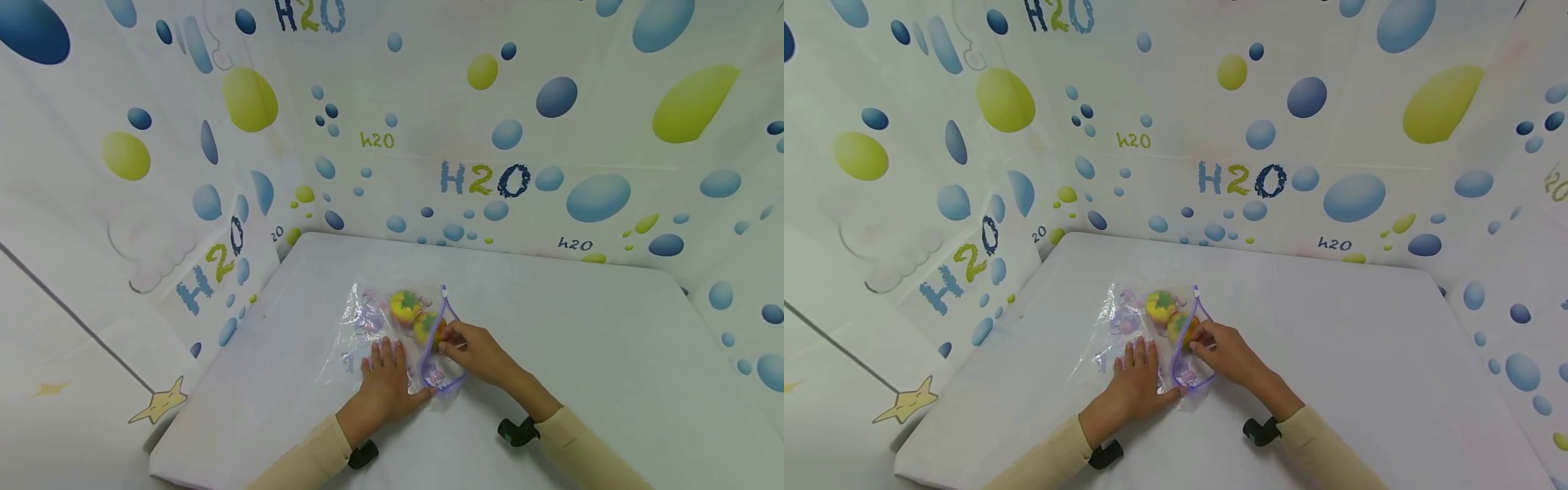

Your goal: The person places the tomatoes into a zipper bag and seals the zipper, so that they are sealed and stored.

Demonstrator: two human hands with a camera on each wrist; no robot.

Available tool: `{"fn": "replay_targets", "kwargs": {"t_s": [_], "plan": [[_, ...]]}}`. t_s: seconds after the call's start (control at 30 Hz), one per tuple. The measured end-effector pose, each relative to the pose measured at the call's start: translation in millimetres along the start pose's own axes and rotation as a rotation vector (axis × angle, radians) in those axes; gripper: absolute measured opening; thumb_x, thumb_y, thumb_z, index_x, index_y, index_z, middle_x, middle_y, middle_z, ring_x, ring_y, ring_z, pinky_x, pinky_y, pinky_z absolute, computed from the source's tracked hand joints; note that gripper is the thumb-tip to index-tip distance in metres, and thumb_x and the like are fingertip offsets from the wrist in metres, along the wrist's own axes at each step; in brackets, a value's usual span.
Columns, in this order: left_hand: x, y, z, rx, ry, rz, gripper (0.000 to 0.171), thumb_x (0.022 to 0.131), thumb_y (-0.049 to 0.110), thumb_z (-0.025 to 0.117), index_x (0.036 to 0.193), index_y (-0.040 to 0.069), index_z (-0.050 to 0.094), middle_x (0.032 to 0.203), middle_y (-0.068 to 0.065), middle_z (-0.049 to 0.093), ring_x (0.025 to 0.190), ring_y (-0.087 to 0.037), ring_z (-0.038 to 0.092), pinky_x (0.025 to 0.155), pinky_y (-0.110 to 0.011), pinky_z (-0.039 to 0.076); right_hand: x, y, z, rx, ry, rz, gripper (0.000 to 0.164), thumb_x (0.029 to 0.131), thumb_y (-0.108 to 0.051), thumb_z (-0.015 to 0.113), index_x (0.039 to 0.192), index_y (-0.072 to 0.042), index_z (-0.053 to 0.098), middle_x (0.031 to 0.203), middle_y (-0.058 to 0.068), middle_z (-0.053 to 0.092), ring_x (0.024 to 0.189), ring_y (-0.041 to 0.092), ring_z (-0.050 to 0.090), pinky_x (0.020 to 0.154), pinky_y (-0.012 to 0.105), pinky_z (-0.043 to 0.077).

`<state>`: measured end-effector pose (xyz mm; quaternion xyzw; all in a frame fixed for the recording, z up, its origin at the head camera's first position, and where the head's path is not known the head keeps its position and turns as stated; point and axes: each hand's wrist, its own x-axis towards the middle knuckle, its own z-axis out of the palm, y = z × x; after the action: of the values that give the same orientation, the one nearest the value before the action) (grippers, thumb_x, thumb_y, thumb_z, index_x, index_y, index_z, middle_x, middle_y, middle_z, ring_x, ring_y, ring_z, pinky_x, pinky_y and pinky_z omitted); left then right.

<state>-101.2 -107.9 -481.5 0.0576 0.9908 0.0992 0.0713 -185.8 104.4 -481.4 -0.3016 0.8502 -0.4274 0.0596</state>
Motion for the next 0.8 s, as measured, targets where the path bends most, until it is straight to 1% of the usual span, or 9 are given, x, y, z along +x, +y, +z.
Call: {"fn": "replay_targets", "kwargs": {"t_s": [0.23,0.43,0.53,0.67,0.77,0.8], "plan": [[0.5,-1.4,3.2,-0.032,0.005,-0.001,0.116,0.091,0.079,0.057,0.160,-0.010,0.031,0.164,-0.039,0.027,0.153,-0.058,0.026,0.118,-0.070,0.032,-1.9,1.8,-2.4,-0.014,0.003,-0.004,0.011,0.105,-0.014,0.066,0.116,-0.012,0.067,0.110,0.000,0.076,0.102,0.016,0.071,0.089,0.031,0.059],[1.6,-0.8,3.1,-0.052,-0.013,-0.016,0.119,0.090,0.084,0.053,0.162,-0.008,0.029,0.165,-0.038,0.026,0.154,-0.058,0.024,0.118,-0.071,0.030,-3.8,1.5,-8.1,-0.042,0.028,-0.012,0.014,0.105,-0.014,0.065,0.119,-0.012,0.068,0.107,0.003,0.076,0.097,0.014,0.070,0.085,0.030,0.058],[2.6,-0.7,1.2,-0.065,-0.033,-0.021,0.119,0.091,0.085,0.050,0.162,-0.008,0.028,0.166,-0.037,0.025,0.155,-0.057,0.023,0.119,-0.070,0.029,-6.4,2.0,-10.7,-0.051,0.031,0.005,0.014,0.105,-0.015,0.065,0.119,-0.013,0.068,0.105,0.003,0.076,0.093,0.012,0.068,0.081,0.028,0.057],[2.4,-0.9,-3.9,-0.097,-0.050,-0.022,0.117,0.092,0.085,0.048,0.163,-0.006,0.028,0.167,-0.036,0.023,0.155,-0.056,0.023,0.120,-0.069,0.028,-10.8,2.4,-13.9,-0.084,0.041,0.038,0.012,0.105,-0.017,0.066,0.117,-0.014,0.067,0.100,-0.001,0.075,0.089,0.010,0.066,0.076,0.026,0.056],[2.0,-1.3,-7.6,-0.122,-0.048,-0.016,0.116,0.093,0.084,0.048,0.162,-0.006,0.029,0.166,-0.037,0.025,0.155,-0.057,0.024,0.119,-0.070,0.029,-15.1,0.9,-16.9,-0.108,0.042,0.066,0.011,0.105,-0.019,0.066,0.115,-0.013,0.067,0.098,-0.002,0.074,0.087,0.011,0.066,0.074,0.026,0.056],[3.7,-2.7,-4.5,-0.128,-0.035,-0.010,0.117,0.093,0.086,0.043,0.162,-0.007,0.029,0.165,-0.038,0.027,0.153,-0.058,0.026,0.117,-0.071,0.031,-16.7,0.1,-17.8,-0.113,0.039,0.077,0.011,0.105,-0.019,0.066,0.114,-0.013,0.067,0.098,-0.002,0.074,0.087,0.011,0.066,0.074,0.026,0.056]]}}
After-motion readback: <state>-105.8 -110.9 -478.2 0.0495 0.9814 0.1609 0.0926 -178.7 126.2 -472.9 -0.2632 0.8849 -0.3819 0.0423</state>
